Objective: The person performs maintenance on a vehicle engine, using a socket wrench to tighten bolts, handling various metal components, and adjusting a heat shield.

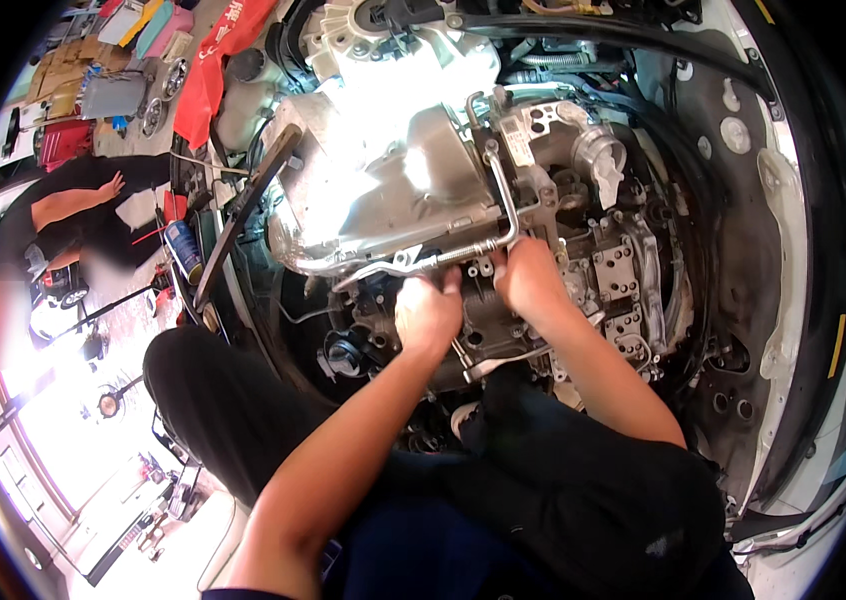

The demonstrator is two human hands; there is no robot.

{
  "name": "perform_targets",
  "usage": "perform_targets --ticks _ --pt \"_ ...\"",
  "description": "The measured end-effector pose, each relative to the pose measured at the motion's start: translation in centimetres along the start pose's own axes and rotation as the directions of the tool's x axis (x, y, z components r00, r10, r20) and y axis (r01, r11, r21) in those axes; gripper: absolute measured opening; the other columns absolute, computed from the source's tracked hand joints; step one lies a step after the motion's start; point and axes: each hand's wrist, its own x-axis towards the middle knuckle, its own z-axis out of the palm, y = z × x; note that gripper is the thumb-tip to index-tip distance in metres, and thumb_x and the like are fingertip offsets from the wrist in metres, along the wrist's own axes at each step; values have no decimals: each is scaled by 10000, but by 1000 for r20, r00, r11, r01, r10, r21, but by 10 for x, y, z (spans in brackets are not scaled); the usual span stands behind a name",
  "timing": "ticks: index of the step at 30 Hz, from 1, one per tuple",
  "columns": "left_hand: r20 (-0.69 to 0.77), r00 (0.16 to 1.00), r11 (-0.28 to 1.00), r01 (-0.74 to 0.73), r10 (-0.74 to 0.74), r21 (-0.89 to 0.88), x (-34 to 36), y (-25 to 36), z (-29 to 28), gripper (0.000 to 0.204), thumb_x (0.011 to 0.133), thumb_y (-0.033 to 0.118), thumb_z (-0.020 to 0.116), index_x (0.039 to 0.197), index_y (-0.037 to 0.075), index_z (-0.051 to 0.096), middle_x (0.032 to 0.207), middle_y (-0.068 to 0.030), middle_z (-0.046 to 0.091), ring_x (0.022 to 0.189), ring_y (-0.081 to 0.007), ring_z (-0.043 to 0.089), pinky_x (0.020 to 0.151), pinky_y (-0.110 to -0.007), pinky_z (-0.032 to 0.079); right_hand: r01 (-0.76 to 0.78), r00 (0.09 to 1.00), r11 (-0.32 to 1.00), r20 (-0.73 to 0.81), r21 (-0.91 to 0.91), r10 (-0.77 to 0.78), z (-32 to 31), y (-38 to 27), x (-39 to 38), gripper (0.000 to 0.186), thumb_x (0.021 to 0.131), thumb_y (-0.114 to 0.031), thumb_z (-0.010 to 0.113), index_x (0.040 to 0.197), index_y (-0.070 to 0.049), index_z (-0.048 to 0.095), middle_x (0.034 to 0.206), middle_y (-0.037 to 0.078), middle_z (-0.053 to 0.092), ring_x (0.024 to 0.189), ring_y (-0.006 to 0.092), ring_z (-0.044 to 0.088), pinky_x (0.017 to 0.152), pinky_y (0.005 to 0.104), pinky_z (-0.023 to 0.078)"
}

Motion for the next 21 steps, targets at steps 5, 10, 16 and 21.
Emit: perform_targets --ticks 5,10,16,21 --pt "-34 946 945 -320 323 71 -24 33 -78 327 886 344 622 928 33 714 739 -169 676 720 -352 663 693 -451 506 304 939 952 -181 44 -292 -70 -20 -27 185 832 -121 646 962 9 629 881 178 628 853 369 611 774 434 496" --pt "-345 936 993 -99 71 -63 24 -18 -103 375 831 293 722 1029 -21 665 766 -165 670 731 -307 659 701 -399 487 530 704 681 -185 -506 -686 -71 -79 43 551 887 -278 626 1330 -6 445 1299 201 515 1230 344 481 1027 455 381" --pt "-366 929 978 -14 -65 -210 32 -39 -75 417 815 222 750 1128 24 557 687 -94 588 640 -236 590 649 -374 465 479 673 761 -373 -438 -638 -16 -93 89 584 927 -252 549 1390 45 354 1339 250 480 1263 387 449 1066 450 361" --pt "-450 892 974 -146 54 -172 39 -69 -78 415 802 216 782 1112 27 580 656 -9 437 604 -139 443 583 -299 410 278 718 788 -427 -549 -550 2 -95 100 531 928 -240 538 1372 18 400 1291 219 524 1201 375 496 1037 435 401"
